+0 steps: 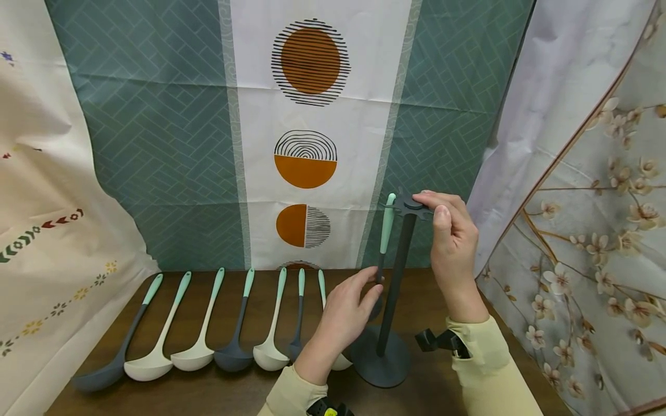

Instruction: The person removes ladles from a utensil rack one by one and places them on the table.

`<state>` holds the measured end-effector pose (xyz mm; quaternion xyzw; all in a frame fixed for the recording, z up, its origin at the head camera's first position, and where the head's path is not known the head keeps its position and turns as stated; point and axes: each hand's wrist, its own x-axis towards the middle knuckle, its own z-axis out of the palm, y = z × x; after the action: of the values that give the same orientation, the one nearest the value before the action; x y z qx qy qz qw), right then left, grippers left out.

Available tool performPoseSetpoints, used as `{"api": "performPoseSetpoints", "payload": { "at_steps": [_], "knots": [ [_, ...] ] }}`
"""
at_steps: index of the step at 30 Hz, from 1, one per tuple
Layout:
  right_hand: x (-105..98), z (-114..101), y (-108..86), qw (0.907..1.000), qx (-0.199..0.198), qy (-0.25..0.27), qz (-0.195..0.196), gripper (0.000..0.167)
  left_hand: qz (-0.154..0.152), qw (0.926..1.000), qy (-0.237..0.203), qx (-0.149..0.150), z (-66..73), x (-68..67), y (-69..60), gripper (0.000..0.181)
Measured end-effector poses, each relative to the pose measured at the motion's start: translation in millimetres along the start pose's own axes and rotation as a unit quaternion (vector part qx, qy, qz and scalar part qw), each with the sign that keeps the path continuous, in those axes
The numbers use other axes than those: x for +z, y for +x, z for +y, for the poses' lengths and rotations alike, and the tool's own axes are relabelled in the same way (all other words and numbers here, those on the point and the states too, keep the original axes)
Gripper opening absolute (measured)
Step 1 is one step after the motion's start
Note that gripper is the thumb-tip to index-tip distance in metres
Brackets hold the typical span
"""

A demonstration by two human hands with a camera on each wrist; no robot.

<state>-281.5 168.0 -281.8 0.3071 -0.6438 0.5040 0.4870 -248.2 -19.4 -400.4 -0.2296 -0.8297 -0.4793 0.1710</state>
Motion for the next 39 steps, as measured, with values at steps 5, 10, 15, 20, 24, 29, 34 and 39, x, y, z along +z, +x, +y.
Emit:
{"api": "performPoseSetpoints", "payload": {
  "at_steps": [5, 10, 15, 20, 24, 29, 34, 39],
  "knots": [
    [0.5, -0.8, 0.0, 1.0, 0.0, 0.0, 0.0, 0.037, 0.005, 1.0, 0.007, 0.003, 1.1, -1.0, -0.1, 0.039],
    [0.4, -0.5, -0.1, 1.0, 0.001, -0.004, 0.002, 0.037, 0.009, 0.9998, 0.016, 0.002, 2.8, -1.9, -0.6, 0.039],
    [0.0, 0.2, -0.2, 1.0, 0.0, -0.004, 0.003, 0.037, 0.017, 0.9996, 0.024, 0.006, 4.4, -2.4, -1.0, 0.037],
    [0.0, -0.2, -0.7, 1.0, 0.0, -0.006, 0.001, 0.037, 0.027, 0.9992, 0.026, 0.017, 5.2, -3.3, -0.7, 0.029],
    [0.1, -0.7, -0.5, 1.0, 0.0, -0.007, 0.001, 0.037, 0.03, 0.9991, 0.023, 0.02, 5.2, -4.5, -0.4, 0.026],
    [0.4, -0.8, -0.2, 1.0, 0.0, -0.004, 0.001, 0.036, 0.028, 0.9992, 0.02, 0.02, 4.1, -6.1, -1.0, 0.023],
    [0.4, -0.5, -0.3, 1.0, 0.0, -0.007, 0.003, 0.036, 0.024, 0.9992, 0.022, 0.021, 5.3, -8.2, -1.4, 0.02],
    [0.2, -0.4, -0.7, 0.9999, 0.004, -0.012, 0.002, 0.036, 0.022, 0.9993, 0.022, 0.02, 6.5, -9.8, -2.0, 0.017]
  ]
}}
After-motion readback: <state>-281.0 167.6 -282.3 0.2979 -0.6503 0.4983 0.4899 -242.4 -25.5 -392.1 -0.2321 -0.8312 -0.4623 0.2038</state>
